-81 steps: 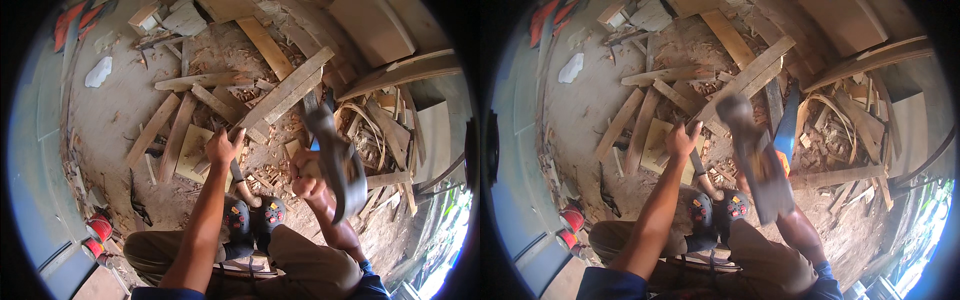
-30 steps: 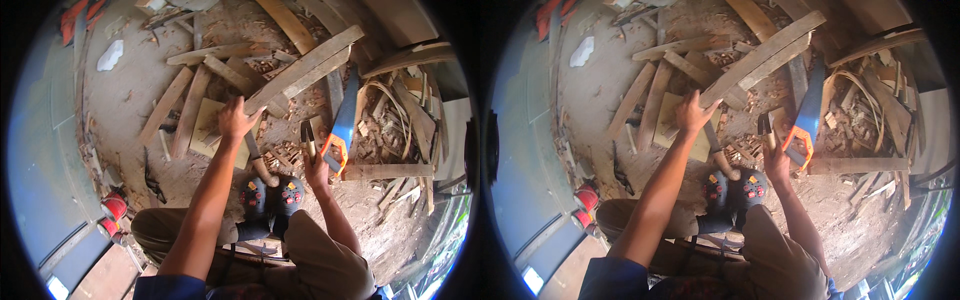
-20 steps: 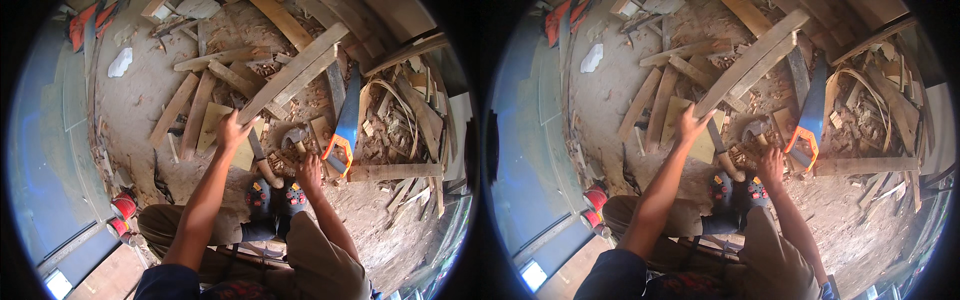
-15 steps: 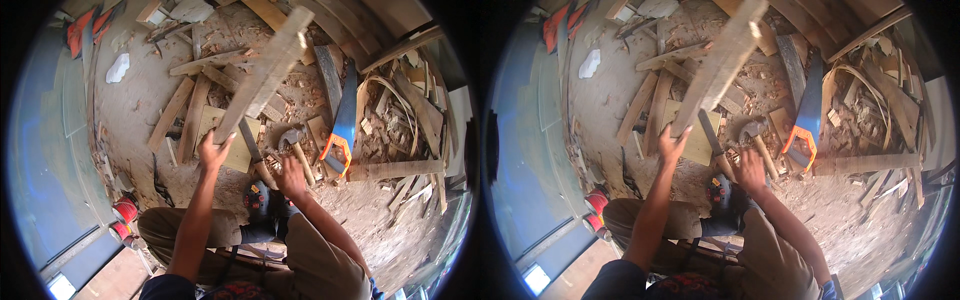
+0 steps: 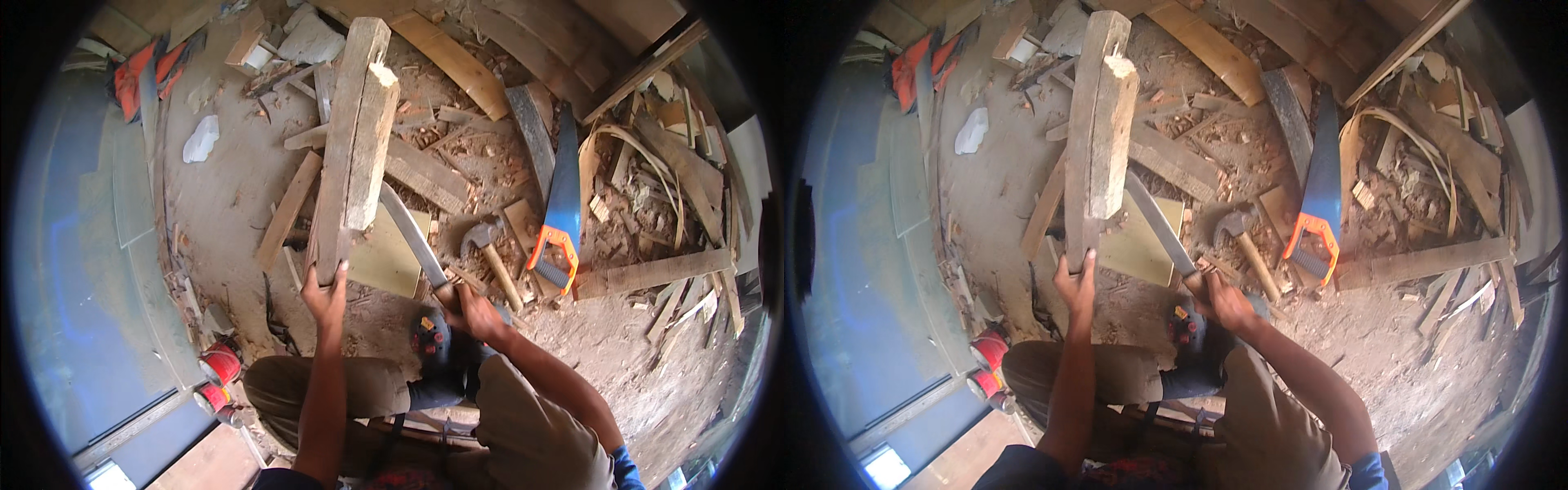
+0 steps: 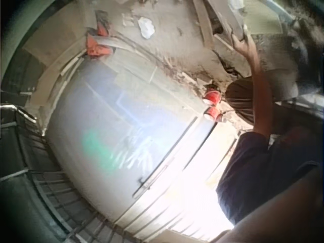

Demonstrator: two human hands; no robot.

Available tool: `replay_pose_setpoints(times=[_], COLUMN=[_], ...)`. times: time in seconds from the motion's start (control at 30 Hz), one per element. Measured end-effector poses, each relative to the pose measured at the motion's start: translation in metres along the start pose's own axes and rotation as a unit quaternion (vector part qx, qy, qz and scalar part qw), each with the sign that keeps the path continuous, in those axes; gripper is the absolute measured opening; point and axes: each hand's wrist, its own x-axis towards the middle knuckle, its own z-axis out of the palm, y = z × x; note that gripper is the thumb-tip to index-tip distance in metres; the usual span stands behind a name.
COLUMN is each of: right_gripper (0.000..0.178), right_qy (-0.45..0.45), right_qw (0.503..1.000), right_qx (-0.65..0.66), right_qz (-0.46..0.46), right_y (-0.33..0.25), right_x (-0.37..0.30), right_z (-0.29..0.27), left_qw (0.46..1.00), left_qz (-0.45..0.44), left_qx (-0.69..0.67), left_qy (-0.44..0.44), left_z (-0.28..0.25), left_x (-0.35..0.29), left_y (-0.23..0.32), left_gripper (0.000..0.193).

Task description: The person sits on the floor and repeatedly strikes a piece of wood with a hammer to break it into smaller pieces. The person adjusts the wood and continues hammering until it is broken.

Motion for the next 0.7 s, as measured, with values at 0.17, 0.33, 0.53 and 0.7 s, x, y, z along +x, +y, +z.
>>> replay_pose_setpoints(times=[0.17, 0.33, 0.53, 0.7], right_gripper=[0.058, 0.046, 0.053, 0.12], right_qy=[0.155, 0.268, 0.159, 0.159], right_qw=[0.987, 0.95, 0.969, 0.924], right_qx=[-0.004, -0.118, -0.124, -0.339], right_qz=[0.041, 0.109, -0.143, -0.08], right_y=[0.017, 0.002, -0.054, -0.011], right_x=[-0.018, 0.035, 0.097, 0.144], right_z=[-0.041, -0.087, -0.045, 0.007], left_qw=[0.998, 0.998, 0.997, 0.995], left_qz=[-0.051, -0.05, -0.066, -0.087], left_qx=[-0.032, -0.038, -0.026, -0.038], left_qy=[-0.016, -0.005, -0.014, -0.028], left_z=[-0.007, -0.007, -0.012, 0.002], left_x=[0.006, 0.006, 0.005, 0.013], left_y=[0.019, 0.019, 0.014, 0.028], left_gripper=[0.037, 0.037, 0.034, 0.035])
